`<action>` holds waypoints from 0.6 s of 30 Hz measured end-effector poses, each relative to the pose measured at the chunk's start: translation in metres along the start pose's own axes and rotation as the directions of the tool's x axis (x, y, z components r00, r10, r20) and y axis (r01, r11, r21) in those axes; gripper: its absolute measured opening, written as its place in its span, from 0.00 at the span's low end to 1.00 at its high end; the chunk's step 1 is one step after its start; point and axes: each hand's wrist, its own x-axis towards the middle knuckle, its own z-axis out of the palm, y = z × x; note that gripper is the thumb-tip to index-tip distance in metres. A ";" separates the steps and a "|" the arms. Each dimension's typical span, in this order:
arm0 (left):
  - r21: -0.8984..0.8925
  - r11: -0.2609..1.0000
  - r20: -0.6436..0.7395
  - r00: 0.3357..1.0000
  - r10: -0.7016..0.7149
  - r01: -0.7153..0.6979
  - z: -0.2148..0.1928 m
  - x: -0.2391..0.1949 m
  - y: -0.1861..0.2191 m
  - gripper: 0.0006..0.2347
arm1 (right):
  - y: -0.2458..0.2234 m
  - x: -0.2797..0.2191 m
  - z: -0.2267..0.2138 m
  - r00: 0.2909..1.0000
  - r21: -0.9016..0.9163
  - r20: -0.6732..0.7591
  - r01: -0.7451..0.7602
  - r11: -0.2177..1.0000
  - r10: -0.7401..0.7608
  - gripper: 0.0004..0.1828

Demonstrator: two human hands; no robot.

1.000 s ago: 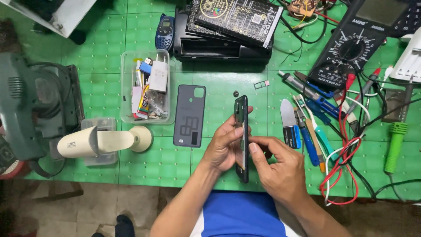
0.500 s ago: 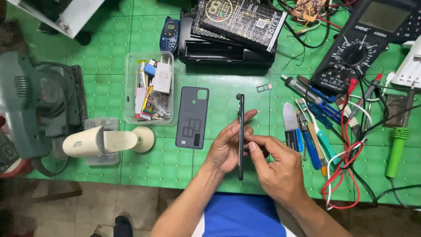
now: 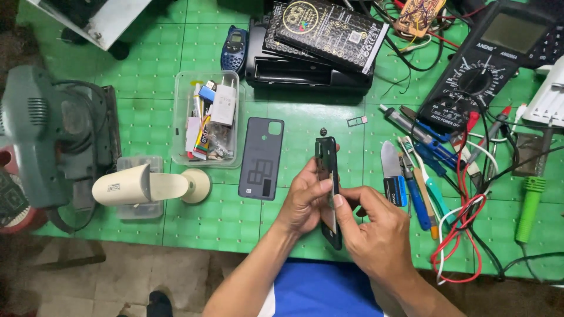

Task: A person disassembles, cleans, and reassembles a smartphone on a cluttered electronics workbench.

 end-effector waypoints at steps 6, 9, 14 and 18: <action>0.318 0.925 -0.025 0.974 0.227 -0.208 0.006 -0.005 0.007 0.26 | 0.011 0.005 -0.004 0.996 0.051 0.055 -0.075 0.996 0.072 0.10; 0.532 0.823 -0.064 0.959 0.276 -0.201 0.029 -0.016 0.022 0.35 | 0.020 0.018 -0.014 0.988 0.124 0.083 -0.143 0.982 0.133 0.18; 0.778 0.597 -0.065 0.919 0.388 -0.197 0.040 -0.023 0.019 0.38 | 0.016 0.035 -0.029 0.997 0.115 0.048 -0.063 0.991 0.058 0.16; 0.884 0.415 -0.016 0.874 0.485 -0.214 0.037 -0.025 0.010 0.38 | 0.020 0.038 -0.032 0.996 0.107 0.069 -0.061 0.992 0.054 0.11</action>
